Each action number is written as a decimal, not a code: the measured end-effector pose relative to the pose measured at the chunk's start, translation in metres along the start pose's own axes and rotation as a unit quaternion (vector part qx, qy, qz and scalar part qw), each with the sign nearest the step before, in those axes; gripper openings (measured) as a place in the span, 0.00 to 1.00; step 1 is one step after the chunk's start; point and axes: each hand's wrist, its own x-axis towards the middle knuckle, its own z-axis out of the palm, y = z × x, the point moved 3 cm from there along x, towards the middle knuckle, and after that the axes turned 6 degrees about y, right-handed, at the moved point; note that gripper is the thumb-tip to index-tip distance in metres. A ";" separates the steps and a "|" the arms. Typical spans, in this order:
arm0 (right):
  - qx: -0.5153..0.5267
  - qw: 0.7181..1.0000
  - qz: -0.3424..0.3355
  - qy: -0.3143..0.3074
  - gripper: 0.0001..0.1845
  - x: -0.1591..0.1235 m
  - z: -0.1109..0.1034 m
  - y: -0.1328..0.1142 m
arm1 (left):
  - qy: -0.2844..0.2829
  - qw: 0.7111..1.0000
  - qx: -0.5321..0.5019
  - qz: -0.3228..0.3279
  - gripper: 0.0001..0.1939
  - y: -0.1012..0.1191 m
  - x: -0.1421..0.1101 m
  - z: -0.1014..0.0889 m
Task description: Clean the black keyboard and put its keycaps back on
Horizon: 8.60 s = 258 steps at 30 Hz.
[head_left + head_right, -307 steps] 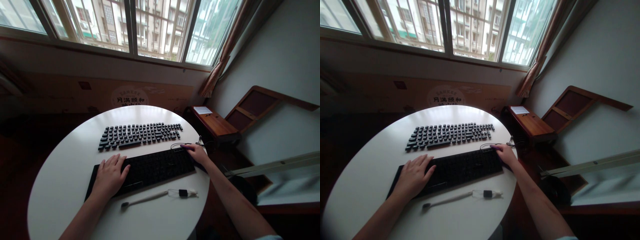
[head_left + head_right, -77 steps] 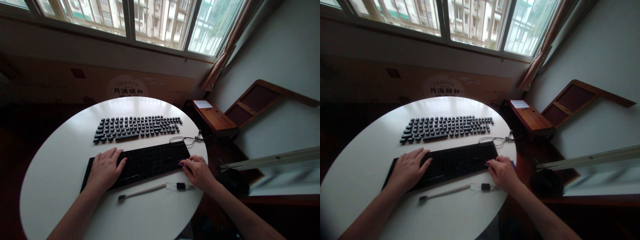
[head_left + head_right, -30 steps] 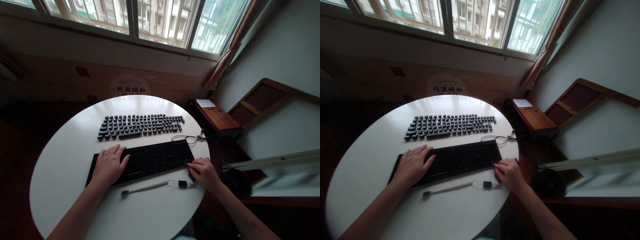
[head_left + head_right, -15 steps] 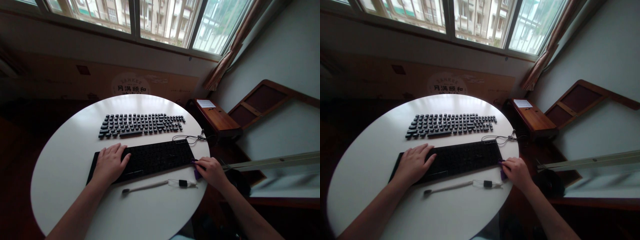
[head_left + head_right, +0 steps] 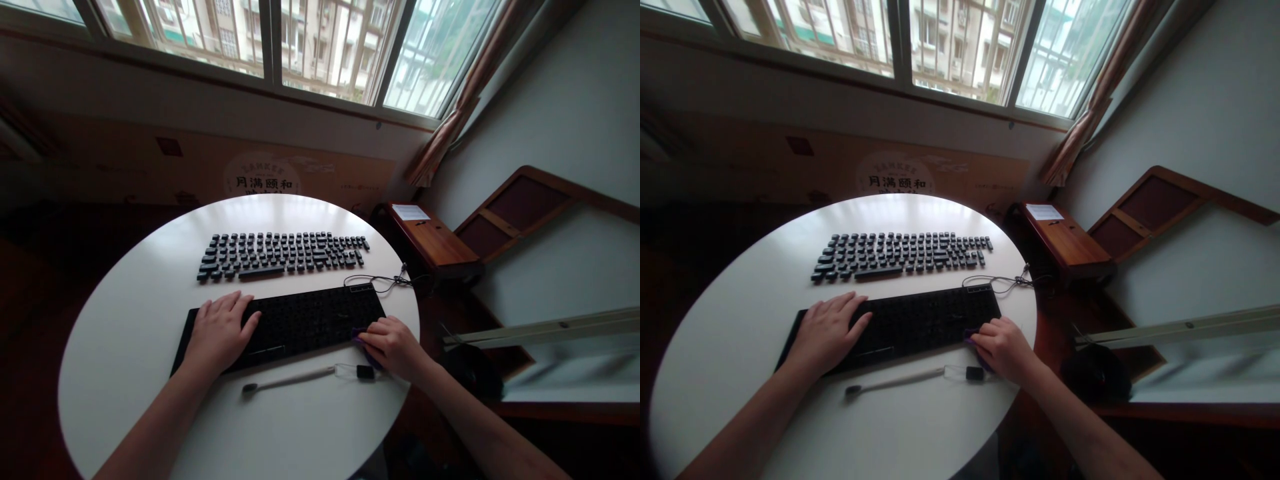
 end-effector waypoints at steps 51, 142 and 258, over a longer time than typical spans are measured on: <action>-0.132 0.965 -0.165 -0.156 0.11 0.120 -0.008 0.041 | 0.017 0.999 -0.032 -0.020 0.24 0.001 0.000 0.000; 0.103 0.993 -0.009 0.049 0.05 0.111 -0.008 -0.002 | 0.024 0.996 -0.085 0.008 0.23 -0.008 -0.002 0.003; -0.061 0.965 -0.231 -0.105 0.13 0.065 -0.004 -0.049 | 0.038 0.996 -0.079 0.011 0.22 -0.002 -0.004 0.002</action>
